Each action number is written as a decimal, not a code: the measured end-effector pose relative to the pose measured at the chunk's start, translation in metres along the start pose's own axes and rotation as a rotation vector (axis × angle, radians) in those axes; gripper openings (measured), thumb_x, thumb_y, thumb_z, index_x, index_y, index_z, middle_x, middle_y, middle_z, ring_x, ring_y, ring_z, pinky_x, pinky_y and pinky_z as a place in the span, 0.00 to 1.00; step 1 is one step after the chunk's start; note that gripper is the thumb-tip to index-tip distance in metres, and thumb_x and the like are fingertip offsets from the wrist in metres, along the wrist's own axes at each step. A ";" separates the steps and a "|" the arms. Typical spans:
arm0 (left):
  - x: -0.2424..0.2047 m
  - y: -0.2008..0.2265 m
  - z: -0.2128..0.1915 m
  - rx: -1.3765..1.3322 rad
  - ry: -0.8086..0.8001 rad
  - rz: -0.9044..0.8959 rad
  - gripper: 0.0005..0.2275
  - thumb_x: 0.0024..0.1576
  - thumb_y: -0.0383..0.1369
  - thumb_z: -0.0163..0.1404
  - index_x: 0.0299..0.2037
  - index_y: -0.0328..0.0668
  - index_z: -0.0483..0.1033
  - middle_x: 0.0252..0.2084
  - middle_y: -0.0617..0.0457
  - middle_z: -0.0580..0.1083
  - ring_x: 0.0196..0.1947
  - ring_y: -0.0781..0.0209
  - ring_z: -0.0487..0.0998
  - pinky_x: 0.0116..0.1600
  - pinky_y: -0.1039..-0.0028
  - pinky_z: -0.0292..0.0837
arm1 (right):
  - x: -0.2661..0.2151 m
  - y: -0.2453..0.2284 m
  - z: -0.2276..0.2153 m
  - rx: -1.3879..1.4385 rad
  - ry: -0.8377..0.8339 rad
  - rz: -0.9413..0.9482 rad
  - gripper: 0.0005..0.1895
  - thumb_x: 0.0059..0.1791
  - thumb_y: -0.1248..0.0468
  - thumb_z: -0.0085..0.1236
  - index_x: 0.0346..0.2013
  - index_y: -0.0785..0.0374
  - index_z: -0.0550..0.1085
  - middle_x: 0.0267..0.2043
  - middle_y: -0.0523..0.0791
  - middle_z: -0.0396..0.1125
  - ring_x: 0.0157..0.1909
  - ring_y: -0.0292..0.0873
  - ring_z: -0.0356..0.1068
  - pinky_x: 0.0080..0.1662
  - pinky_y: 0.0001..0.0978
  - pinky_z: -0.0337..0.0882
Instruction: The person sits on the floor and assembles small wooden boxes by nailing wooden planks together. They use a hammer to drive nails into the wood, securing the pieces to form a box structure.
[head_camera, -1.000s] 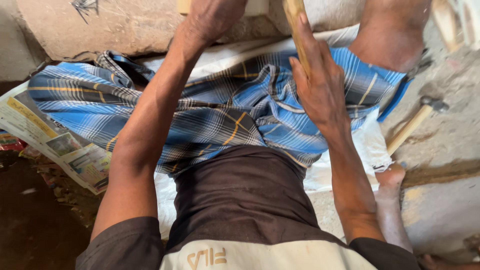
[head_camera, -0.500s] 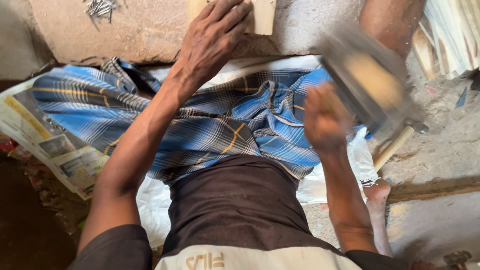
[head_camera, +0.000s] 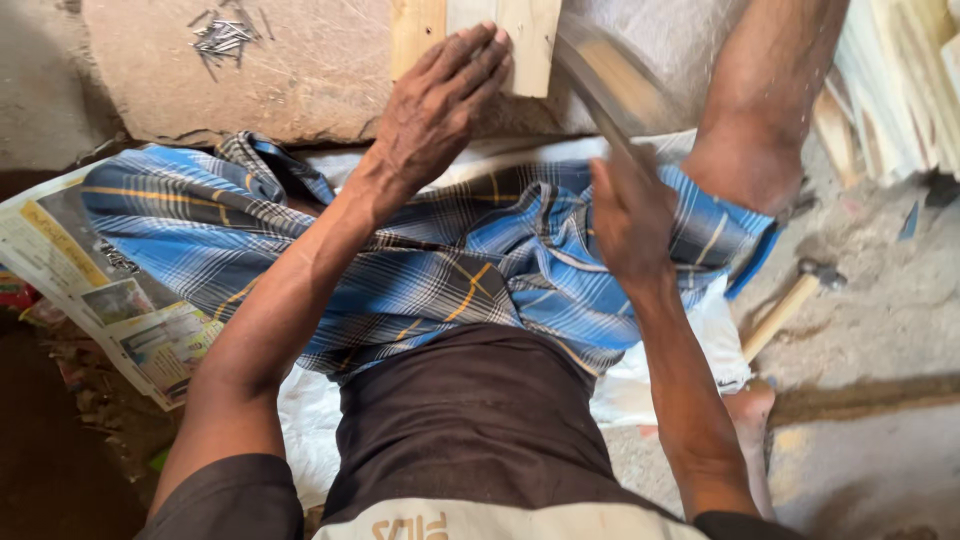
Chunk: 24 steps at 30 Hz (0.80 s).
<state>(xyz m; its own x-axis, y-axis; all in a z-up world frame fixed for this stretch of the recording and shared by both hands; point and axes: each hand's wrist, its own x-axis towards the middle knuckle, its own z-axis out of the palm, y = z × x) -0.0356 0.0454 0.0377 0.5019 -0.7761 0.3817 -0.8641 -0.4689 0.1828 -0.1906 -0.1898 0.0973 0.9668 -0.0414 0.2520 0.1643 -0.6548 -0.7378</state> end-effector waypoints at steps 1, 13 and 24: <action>0.000 0.001 -0.003 -0.029 0.000 -0.008 0.20 0.61 0.26 0.50 0.64 0.29 0.74 0.70 0.43 0.68 0.73 0.49 0.65 0.75 0.61 0.63 | 0.005 0.006 0.001 -0.464 -0.170 0.023 0.27 0.58 0.67 0.59 0.71 0.64 0.65 0.46 0.59 0.71 0.38 0.62 0.72 0.38 0.52 0.73; 0.012 0.007 -0.022 -0.014 0.011 0.010 0.20 0.57 0.26 0.51 0.60 0.28 0.75 0.67 0.44 0.71 0.70 0.48 0.67 0.72 0.63 0.66 | 0.014 -0.009 0.002 -0.355 0.000 0.028 0.33 0.59 0.69 0.57 0.76 0.59 0.54 0.65 0.58 0.66 0.58 0.59 0.74 0.51 0.43 0.78; 0.083 -0.086 0.000 -0.165 0.021 -0.131 0.14 0.63 0.37 0.59 0.52 0.35 0.80 0.63 0.40 0.73 0.63 0.41 0.70 0.67 0.54 0.66 | -0.027 -0.002 -0.013 0.117 -0.023 0.569 0.33 0.53 0.64 0.58 0.71 0.64 0.57 0.63 0.55 0.65 0.61 0.56 0.68 0.60 0.46 0.69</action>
<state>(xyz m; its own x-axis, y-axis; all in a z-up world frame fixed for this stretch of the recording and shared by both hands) 0.0802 0.0213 0.0537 0.6107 -0.7033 0.3638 -0.7869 -0.4881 0.3775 -0.2191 -0.1978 0.1001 0.9131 -0.3452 -0.2169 -0.3631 -0.4466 -0.8177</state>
